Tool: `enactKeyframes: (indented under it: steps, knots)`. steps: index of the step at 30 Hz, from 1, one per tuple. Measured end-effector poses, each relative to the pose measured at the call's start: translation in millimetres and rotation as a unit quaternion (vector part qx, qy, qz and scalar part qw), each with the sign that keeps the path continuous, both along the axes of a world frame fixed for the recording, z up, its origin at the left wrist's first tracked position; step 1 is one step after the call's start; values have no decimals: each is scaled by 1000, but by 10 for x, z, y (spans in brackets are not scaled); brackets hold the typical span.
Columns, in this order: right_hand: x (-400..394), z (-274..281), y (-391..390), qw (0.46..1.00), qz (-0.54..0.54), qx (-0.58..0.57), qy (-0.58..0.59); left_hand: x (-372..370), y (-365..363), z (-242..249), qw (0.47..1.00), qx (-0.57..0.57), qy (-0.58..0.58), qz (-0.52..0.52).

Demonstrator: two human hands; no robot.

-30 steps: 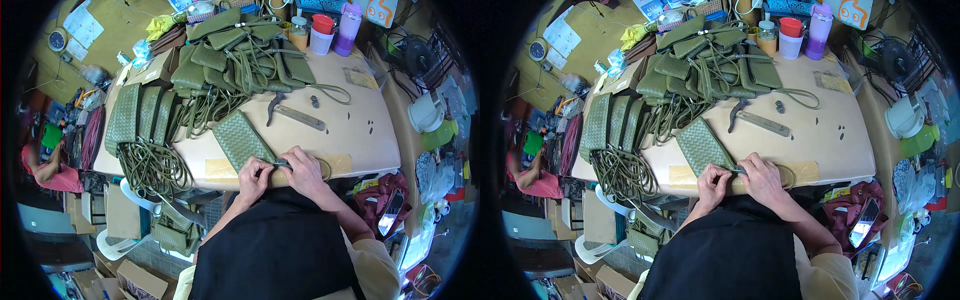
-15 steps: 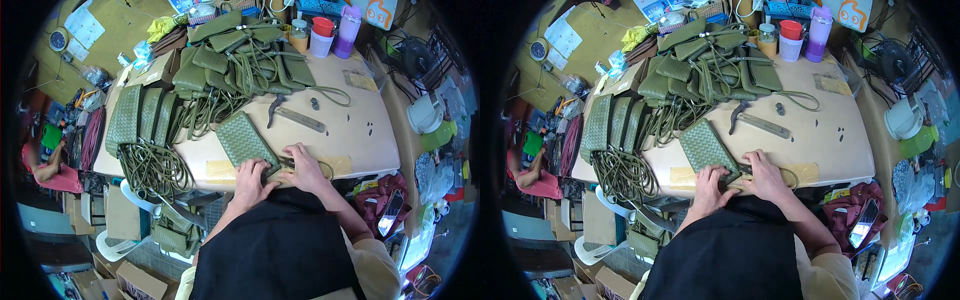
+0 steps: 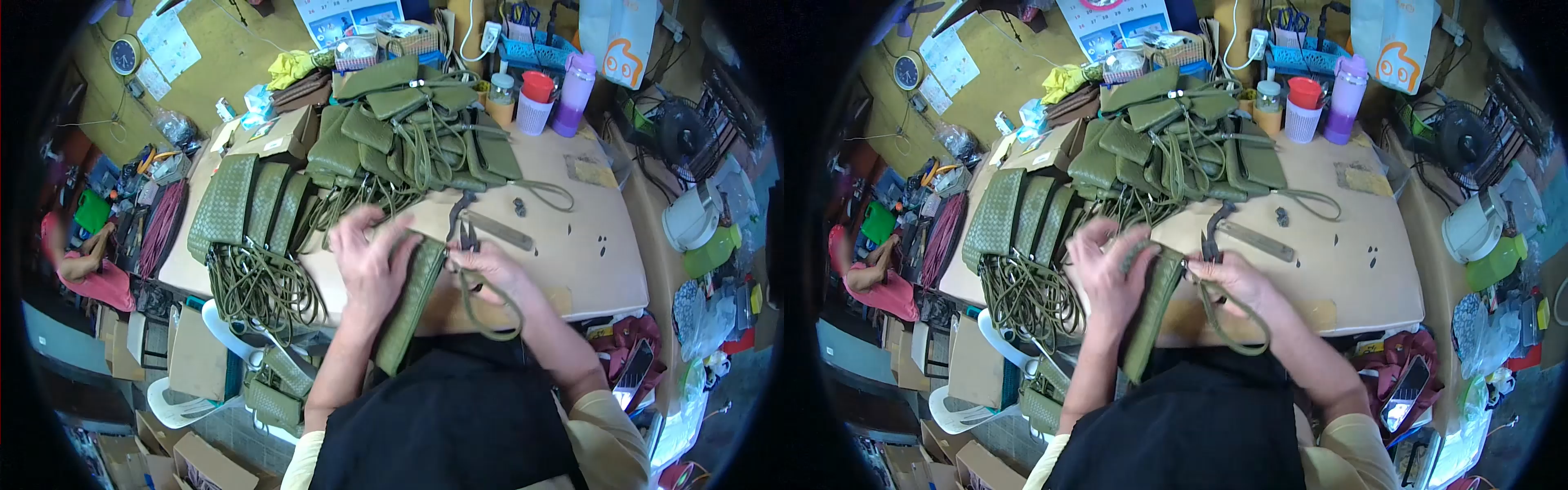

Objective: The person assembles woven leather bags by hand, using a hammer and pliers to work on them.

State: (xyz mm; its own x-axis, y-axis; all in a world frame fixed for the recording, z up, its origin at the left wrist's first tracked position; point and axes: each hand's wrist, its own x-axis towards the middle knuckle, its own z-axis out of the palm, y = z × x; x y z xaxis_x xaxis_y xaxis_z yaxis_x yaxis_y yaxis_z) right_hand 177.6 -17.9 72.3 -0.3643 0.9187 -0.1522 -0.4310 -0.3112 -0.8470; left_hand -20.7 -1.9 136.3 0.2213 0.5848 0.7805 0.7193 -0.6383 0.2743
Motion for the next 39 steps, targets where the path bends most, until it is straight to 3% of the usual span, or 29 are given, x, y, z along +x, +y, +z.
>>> enactKeyframes:
  steps: [1, 2, 3, 6, 11, 15, 21, 23, 24, 25, 27, 30, 31, 32, 33, 35, 39]
  knots:
    - [7, -69, -9, 995, 8, -75, 68, 3, 1, -211, 998, -40, -31, -42]
    - [-7, -98, -41, 994, 10, -89, 68, 26, -29, -343, 977, -139, -98, -129]
    - [-18, -173, -56, 992, 29, -83, 91, 23, -64, -435, 967, -173, -114, -150]
    - [-33, -259, -116, 988, -21, -123, 86, 30, -85, -619, 956, -184, -154, -167]
    - [-43, -282, -82, 995, -50, -80, 35, 118, -111, -647, 959, -211, -126, -140]
    - [-23, -191, -62, 998, -46, -46, 18, 246, -86, -691, 960, -104, -197, -171]
    - [-19, 43, 46, 998, -43, 46, 2, 285, -71, -464, 971, 4, -192, -144]
    - [99, -66, 111, 999, 31, 35, -11, 237, -76, -320, 976, -43, -142, -160]
    - [105, -109, 130, 999, 31, 36, -12, 181, -106, -298, 970, -136, -121, -163]
    - [102, -154, 140, 997, 35, 54, -37, 144, -136, -285, 970, -136, -121, -163]
    - [82, -163, 122, 995, 41, 71, -62, 93, -193, -279, 888, -358, -216, -192]
    - [29, -73, 86, 985, -1, 147, -92, 77, -211, -290, 890, -330, -246, -194]
    - [22, -56, 95, 946, -116, 211, -217, 79, -213, -284, 897, -288, -272, -195]
    - [16, -23, 115, 874, -228, 269, -334, 76, -235, -218, 902, -264, -287, -185]
    - [37, 123, 102, 873, -228, 275, -333, 81, -240, -170, 903, -259, -287, -184]
    - [100, 591, -18, 652, -340, 368, -569, 91, -255, -117, 921, -178, -297, -177]
    - [38, 855, -334, 674, -295, 420, -531, 144, -217, -254, 947, -159, -235, -149]
